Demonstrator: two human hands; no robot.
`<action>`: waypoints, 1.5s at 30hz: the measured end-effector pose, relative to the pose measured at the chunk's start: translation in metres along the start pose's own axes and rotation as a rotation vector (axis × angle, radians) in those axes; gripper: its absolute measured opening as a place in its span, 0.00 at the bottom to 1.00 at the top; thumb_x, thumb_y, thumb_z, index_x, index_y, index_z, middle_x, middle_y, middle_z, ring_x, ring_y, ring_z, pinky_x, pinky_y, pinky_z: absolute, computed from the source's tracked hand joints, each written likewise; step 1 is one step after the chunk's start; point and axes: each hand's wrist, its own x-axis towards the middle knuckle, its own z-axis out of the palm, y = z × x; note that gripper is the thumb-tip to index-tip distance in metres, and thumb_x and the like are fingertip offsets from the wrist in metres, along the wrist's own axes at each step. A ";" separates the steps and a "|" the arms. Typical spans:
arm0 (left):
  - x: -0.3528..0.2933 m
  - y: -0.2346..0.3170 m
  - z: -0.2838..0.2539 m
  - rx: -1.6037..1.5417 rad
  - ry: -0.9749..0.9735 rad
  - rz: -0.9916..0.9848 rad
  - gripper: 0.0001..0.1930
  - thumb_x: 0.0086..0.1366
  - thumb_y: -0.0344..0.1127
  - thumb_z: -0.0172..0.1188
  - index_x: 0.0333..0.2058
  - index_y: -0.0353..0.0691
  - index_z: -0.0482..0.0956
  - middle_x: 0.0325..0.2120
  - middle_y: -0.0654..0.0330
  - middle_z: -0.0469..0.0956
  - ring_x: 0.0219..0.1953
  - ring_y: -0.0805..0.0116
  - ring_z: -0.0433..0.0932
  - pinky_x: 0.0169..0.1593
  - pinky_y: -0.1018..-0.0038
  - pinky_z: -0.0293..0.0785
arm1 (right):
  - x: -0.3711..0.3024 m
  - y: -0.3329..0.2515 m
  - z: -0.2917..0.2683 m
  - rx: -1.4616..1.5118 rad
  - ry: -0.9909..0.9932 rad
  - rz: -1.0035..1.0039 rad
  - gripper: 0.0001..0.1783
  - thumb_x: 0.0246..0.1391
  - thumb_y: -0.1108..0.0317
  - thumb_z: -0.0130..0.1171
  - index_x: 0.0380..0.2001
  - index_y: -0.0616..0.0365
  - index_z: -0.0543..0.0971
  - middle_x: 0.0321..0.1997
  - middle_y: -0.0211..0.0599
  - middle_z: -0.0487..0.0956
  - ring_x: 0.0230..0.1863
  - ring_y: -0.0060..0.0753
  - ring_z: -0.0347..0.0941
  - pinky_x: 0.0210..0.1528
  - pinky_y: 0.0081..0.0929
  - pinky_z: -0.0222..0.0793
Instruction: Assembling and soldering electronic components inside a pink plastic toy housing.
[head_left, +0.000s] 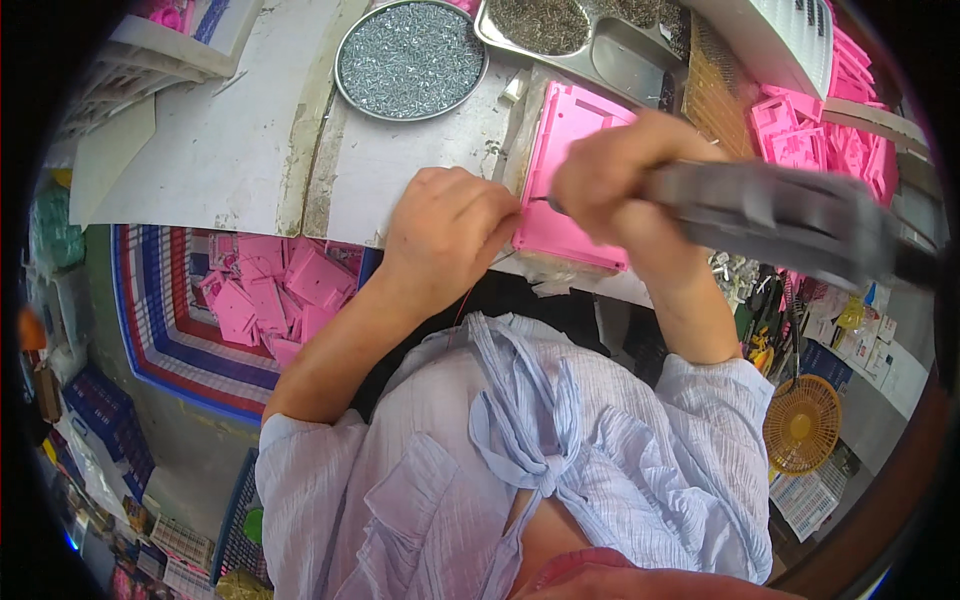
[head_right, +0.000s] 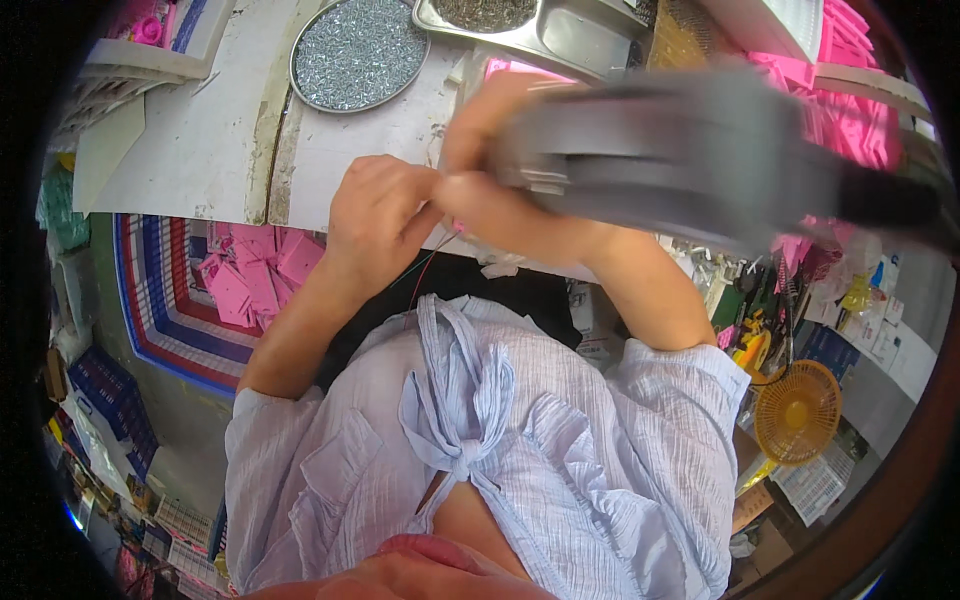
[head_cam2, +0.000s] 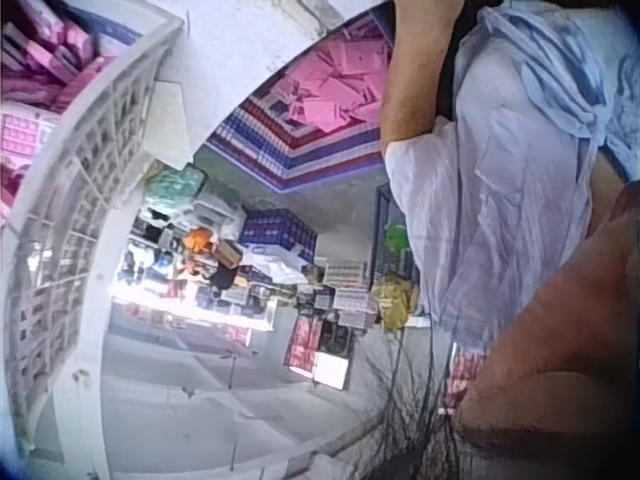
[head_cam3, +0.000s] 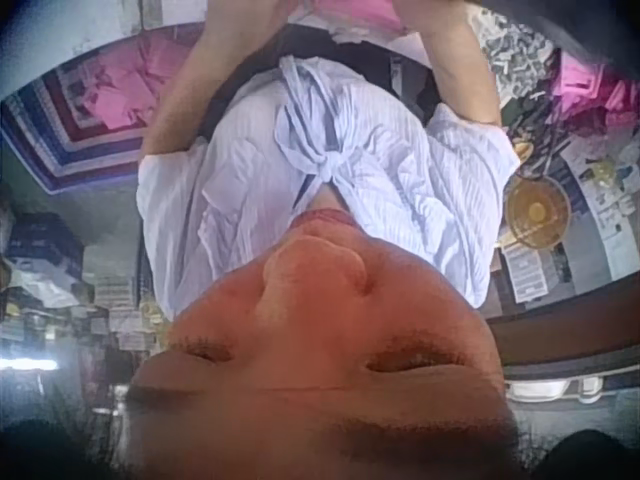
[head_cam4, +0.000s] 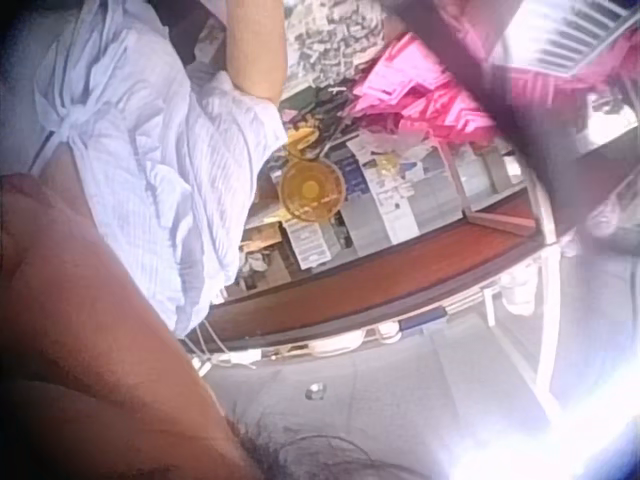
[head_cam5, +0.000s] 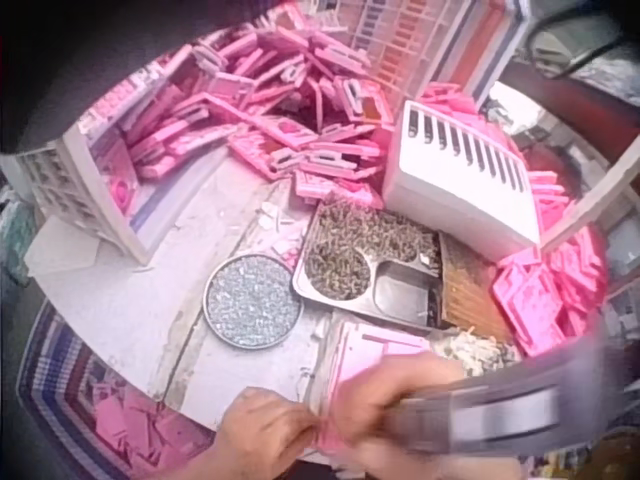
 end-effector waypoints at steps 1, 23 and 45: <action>0.003 0.001 0.000 0.002 -0.007 0.006 0.09 0.54 0.32 0.72 0.32 0.43 0.80 0.29 0.64 0.78 0.33 0.62 0.77 0.41 0.65 0.68 | 0.002 -0.007 0.001 0.100 0.010 -0.032 0.15 0.62 0.59 0.64 0.33 0.56 0.72 0.20 0.28 0.70 0.19 0.24 0.65 0.24 0.25 0.61; 0.006 0.002 -0.019 0.027 -0.189 0.016 0.28 0.48 0.23 0.59 0.52 0.41 0.78 0.55 0.60 0.78 0.59 0.60 0.75 0.62 0.56 0.60 | -0.032 0.007 0.024 -0.103 -0.078 -0.065 0.14 0.54 0.70 0.69 0.28 0.58 0.71 0.19 0.34 0.72 0.20 0.30 0.69 0.23 0.29 0.66; 0.055 0.036 0.054 0.280 -0.402 0.131 0.14 0.57 0.38 0.70 0.44 0.49 0.85 0.50 0.69 0.81 0.56 0.69 0.76 0.62 0.55 0.56 | -0.066 0.023 -0.110 0.049 0.427 -0.297 0.09 0.66 0.66 0.54 0.34 0.59 0.72 0.17 0.28 0.66 0.19 0.24 0.62 0.22 0.28 0.58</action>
